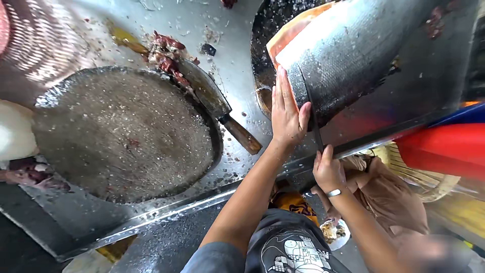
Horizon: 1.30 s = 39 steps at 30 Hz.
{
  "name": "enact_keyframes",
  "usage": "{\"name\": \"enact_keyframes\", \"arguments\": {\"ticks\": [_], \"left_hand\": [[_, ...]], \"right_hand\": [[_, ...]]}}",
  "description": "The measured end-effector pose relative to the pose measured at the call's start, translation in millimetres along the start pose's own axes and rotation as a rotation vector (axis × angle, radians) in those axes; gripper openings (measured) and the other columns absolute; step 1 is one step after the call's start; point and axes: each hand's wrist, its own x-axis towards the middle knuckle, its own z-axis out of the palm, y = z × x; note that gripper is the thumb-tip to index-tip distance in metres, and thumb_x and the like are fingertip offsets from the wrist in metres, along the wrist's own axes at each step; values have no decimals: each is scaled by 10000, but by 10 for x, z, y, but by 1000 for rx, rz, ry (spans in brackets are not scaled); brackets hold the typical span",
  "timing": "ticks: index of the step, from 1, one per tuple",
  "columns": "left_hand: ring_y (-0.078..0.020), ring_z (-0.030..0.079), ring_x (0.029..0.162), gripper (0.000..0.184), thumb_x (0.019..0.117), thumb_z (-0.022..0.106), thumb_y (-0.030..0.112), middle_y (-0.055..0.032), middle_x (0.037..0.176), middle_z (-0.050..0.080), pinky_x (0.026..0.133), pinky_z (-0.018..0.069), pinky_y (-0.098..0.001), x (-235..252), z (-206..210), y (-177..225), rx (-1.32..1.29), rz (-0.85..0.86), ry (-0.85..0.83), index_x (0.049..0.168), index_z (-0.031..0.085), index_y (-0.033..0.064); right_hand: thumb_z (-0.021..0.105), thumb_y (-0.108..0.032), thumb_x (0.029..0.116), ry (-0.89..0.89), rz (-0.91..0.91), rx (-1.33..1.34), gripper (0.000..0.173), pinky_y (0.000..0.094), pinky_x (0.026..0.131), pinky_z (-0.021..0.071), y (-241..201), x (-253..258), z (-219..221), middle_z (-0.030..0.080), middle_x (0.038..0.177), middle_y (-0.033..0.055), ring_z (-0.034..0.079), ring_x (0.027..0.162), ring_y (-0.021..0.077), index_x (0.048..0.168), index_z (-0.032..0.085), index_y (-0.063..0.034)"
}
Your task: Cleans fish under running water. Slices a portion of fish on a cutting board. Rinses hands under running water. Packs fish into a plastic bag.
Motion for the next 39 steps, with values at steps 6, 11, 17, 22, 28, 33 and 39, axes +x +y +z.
{"name": "enact_keyframes", "arguments": {"ticks": [6, 11, 17, 22, 28, 33, 39], "left_hand": [[-327, 245, 1557, 932, 1033, 191, 654, -286, 1680, 143, 1282, 210, -450, 17, -35, 17, -80, -85, -42, 1613, 118, -72], [-354, 427, 1418, 748, 1037, 376, 531, -288, 1497, 447, 1191, 354, -489, 22, -408, 553, -221, 82, 77, 1471, 398, -78], [-174, 633, 792, 186, 927, 658, 264, -8, 814, 695, 683, 513, -347, 298, -530, 1487, -247, 626, -310, 960, 785, 133], [-171, 689, 767, 167, 946, 669, 271, -16, 852, 695, 637, 578, -383, 637, -384, 1317, 20, 565, -604, 953, 753, 127], [-199, 693, 762, 287, 985, 597, 409, -1, 822, 693, 619, 561, -452, 665, -148, 1058, 296, 516, -891, 852, 718, 185], [-204, 679, 727, 293, 980, 555, 389, -6, 789, 676, 592, 540, -447, 511, 26, 933, 290, 535, -937, 835, 698, 179], [-180, 673, 689, 222, 907, 633, 328, 8, 750, 679, 566, 532, -429, 326, 42, 955, 194, 558, -840, 764, 686, 168]], "right_hand": [[393, -257, 1093, -347, 162, -106, 426, 566, 688, 593, 32, -548, -566, 725, 829, 182, 744, 797, 393, 1428, 514, -23], [470, -226, 1016, 36, -8, 44, 406, 513, 507, 568, 99, -935, -841, 655, 619, 142, 686, 542, 333, 1230, 625, 82], [444, -245, 1080, -323, 38, -76, 398, 549, 1025, 508, -374, -202, -1188, 695, 1230, 253, 658, 1197, 402, 1236, 688, 28], [345, -257, 1108, -403, 91, -46, 429, 525, 1016, 517, -555, 201, -1076, 690, 1227, 215, 654, 1204, 357, 1258, 651, 4], [335, -244, 1106, -313, 82, -52, 418, 506, 975, 550, -524, 320, -656, 705, 1215, 194, 686, 1158, 344, 1302, 631, -23], [398, -198, 1087, -371, 114, -57, 377, 534, 951, 559, -494, 317, -536, 716, 1165, 219, 696, 1129, 369, 1161, 696, 21], [408, -166, 1072, -409, 101, -103, 370, 538, 974, 545, -422, 238, -492, 721, 1164, 233, 681, 1167, 379, 1132, 709, 41]]}}
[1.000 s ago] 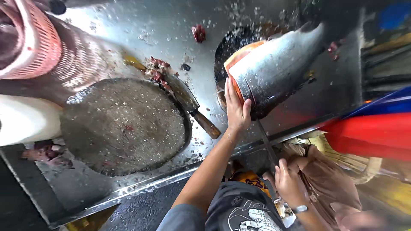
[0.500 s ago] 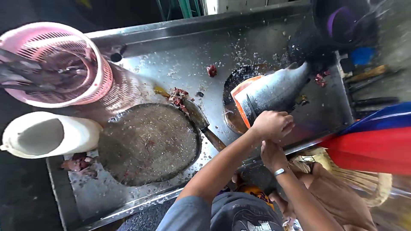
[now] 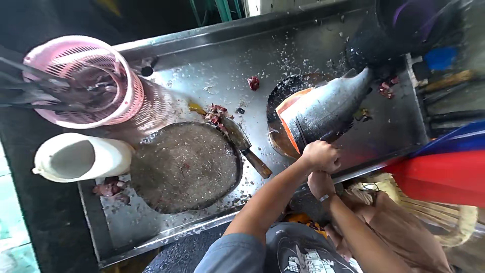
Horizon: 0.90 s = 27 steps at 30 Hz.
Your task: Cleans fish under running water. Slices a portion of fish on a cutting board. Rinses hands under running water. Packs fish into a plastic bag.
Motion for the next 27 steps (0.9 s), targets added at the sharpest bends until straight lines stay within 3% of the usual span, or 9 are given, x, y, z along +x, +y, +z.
{"name": "enact_keyframes", "arguments": {"ticks": [3, 5, 9, 13, 15, 19, 22, 24, 27], "left_hand": [[-185, 685, 706, 217, 901, 646, 323, 1, 769, 694, 585, 549, -449, -51, -9, 7, -42, 10, 71, 769, 694, 157], [-191, 693, 733, 206, 903, 660, 311, -7, 801, 706, 610, 560, -465, 13, -266, -41, -71, -4, 120, 793, 715, 145], [-169, 673, 686, 270, 924, 627, 374, 17, 747, 684, 568, 526, -449, 68, -435, -51, 2, -72, 171, 753, 697, 178], [-267, 715, 829, 393, 990, 498, 447, -59, 872, 731, 675, 540, -552, 46, -117, 14, -36, -112, -16, 850, 705, 144], [-293, 714, 842, 421, 1005, 476, 454, -87, 873, 723, 678, 536, -557, 35, -31, 37, -45, -126, -73, 855, 683, 120], [-252, 698, 786, 372, 970, 540, 454, -44, 813, 704, 644, 530, -528, 66, 17, 7, -88, -186, -163, 811, 681, 149], [-243, 701, 824, 279, 922, 623, 416, -34, 823, 713, 715, 555, -547, 55, 162, -1, -180, -240, -260, 861, 722, 162], [-199, 702, 785, 230, 890, 667, 365, -13, 792, 715, 701, 566, -503, 49, 156, -68, -233, -196, -152, 823, 730, 154], [-160, 697, 707, 217, 890, 689, 319, -7, 762, 717, 650, 581, -446, -78, 303, 36, -330, -82, 155, 791, 739, 132]], "right_hand": [[384, -166, 1078, 5, -17, -5, 384, 545, 996, 532, -11, -74, -73, 704, 1208, 240, 663, 1194, 383, 1176, 695, 39], [337, -222, 1107, 52, -39, 68, 427, 541, 1025, 519, -27, -134, -313, 686, 1252, 229, 651, 1216, 371, 1279, 652, 9], [396, -273, 1097, 89, -32, 125, 429, 560, 916, 571, 16, -306, -492, 717, 1165, 191, 708, 1085, 371, 1476, 512, -110], [326, -295, 1117, 42, 2, 78, 444, 534, 945, 571, 136, -273, -199, 707, 1208, 192, 699, 1129, 359, 1444, 532, -77], [306, -282, 1119, 17, -3, 53, 449, 527, 973, 556, 176, -216, -68, 693, 1242, 199, 684, 1161, 359, 1414, 550, -47], [336, -243, 1114, -49, 11, 53, 427, 539, 970, 553, 182, -142, -44, 683, 1258, 211, 679, 1167, 373, 1457, 518, -65], [373, -173, 1075, -127, 57, 87, 474, 565, 884, 588, 205, -258, -91, 693, 1222, 205, 710, 1089, 388, 1545, 404, -118], [378, -168, 1070, -160, 73, 82, 486, 560, 849, 597, 144, -303, -251, 706, 1183, 195, 726, 1046, 384, 1555, 369, -128], [424, -138, 1052, -205, 73, 4, 473, 570, 885, 582, 159, -520, -397, 696, 1190, 225, 708, 1087, 398, 1517, 406, -52]]}}
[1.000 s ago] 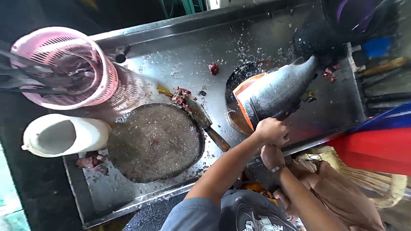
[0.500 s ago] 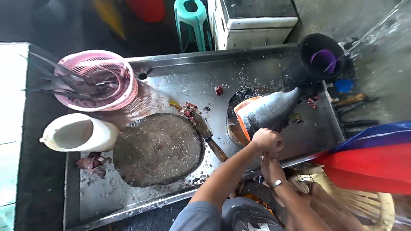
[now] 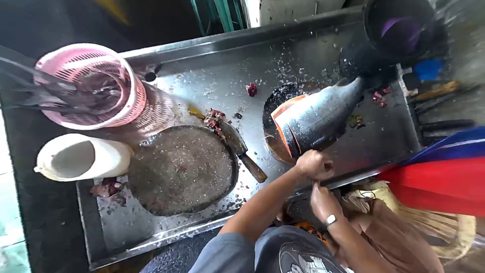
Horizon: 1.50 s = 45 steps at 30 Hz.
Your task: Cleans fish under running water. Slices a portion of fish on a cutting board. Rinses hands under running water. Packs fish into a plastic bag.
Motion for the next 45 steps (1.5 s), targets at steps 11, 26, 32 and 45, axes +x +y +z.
{"name": "enact_keyframes", "arguments": {"ticks": [11, 26, 32, 45], "left_hand": [[-169, 667, 619, 216, 905, 689, 238, -24, 687, 675, 528, 536, -380, 115, -624, 403, 165, 266, 337, 733, 709, 110], [-259, 726, 831, 257, 964, 579, 295, -82, 892, 734, 705, 573, -498, 144, -168, -175, 185, 71, -86, 874, 710, 94], [-201, 682, 760, 228, 953, 629, 252, -75, 782, 697, 725, 585, -376, -289, 38, 134, -44, 67, 626, 866, 719, 61], [-278, 598, 1180, 545, 1099, 308, 482, -183, 1294, 573, 988, 516, -495, -428, -408, -435, -357, -774, 645, 1347, 514, 42]], "right_hand": [[370, -266, 1109, 239, -104, 62, 415, 543, 887, 582, -56, -164, -183, 721, 1130, 205, 719, 1055, 380, 1422, 535, -49], [339, -248, 1105, 156, -73, 125, 429, 561, 1012, 526, -140, 555, 162, 677, 1291, 204, 653, 1218, 365, 1322, 644, -39], [410, -242, 1079, 67, -14, 90, 464, 576, 898, 581, 240, -48, 317, 724, 1119, 201, 720, 1057, 385, 1519, 425, -96], [420, -251, 1050, 733, -354, 259, 408, 492, 585, 590, 355, -80, 189, 680, 682, 140, 715, 634, 324, 1242, 642, 33]]}}
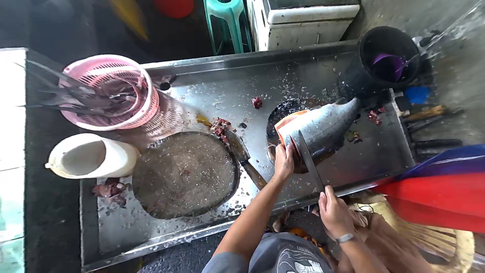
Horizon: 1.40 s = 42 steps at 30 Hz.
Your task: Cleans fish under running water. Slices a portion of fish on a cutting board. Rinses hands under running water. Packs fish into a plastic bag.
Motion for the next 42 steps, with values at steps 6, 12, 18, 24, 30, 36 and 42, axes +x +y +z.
{"name": "enact_keyframes", "arguments": {"ticks": [6, 12, 18, 24, 30, 36, 42], "left_hand": [[-268, 598, 1166, 496, 1105, 287, 438, -172, 1299, 553, 972, 522, -480, -23, 60, -4, 6, 17, 17, 1329, 498, 49], [-279, 637, 1121, 559, 1090, 281, 543, -171, 1281, 580, 926, 549, -510, -46, 86, 50, 4, 8, 28, 1371, 455, 92], [-280, 642, 1096, 480, 1101, 339, 406, -193, 1167, 615, 959, 536, -472, 36, 115, 104, -4, -15, 51, 1279, 499, -10], [-273, 648, 1061, 465, 1097, 339, 406, -177, 1143, 609, 920, 547, -476, 36, 129, 94, -2, 9, 59, 1231, 523, 1], [-268, 649, 1055, 474, 1101, 324, 411, -174, 1150, 610, 909, 551, -475, 41, 121, 75, 3, 24, 48, 1245, 519, 4], [-253, 648, 1064, 491, 1096, 299, 437, -155, 1158, 606, 907, 558, -469, 37, 133, 54, -12, 18, 52, 1243, 521, 24], [-323, 611, 1171, 494, 1110, 304, 336, -240, 1247, 592, 1017, 491, -501, -30, -16, 336, -25, -78, -46, 1331, 494, -62]], "right_hand": [[390, -264, 1093, -238, 114, -104, 409, 512, 740, 600, -133, 266, 217, 732, 853, 162, 749, 842, 354, 1400, 548, -44], [372, -287, 1111, -323, 199, -146, 412, 520, 771, 602, -350, 448, 242, 733, 943, 169, 747, 913, 355, 1443, 492, -75], [363, -271, 1111, -356, 213, -239, 405, 516, 771, 600, -477, 507, 96, 739, 943, 160, 749, 924, 346, 1448, 485, -82], [365, -261, 1114, -404, 216, -266, 363, 494, 778, 599, -559, 604, 14, 732, 931, 144, 747, 938, 329, 1413, 481, -91], [383, -239, 1107, -408, 213, -264, 334, 505, 818, 592, -604, 741, 67, 736, 977, 161, 744, 976, 335, 1373, 502, -75], [399, -243, 1106, -411, 224, -249, 296, 510, 816, 592, -642, 906, 156, 729, 969, 161, 741, 979, 344, 1338, 504, -91], [421, -224, 1100, -431, 247, -234, 323, 551, 842, 578, -721, 1002, 134, 719, 992, 207, 727, 1002, 392, 1371, 485, -61]]}}
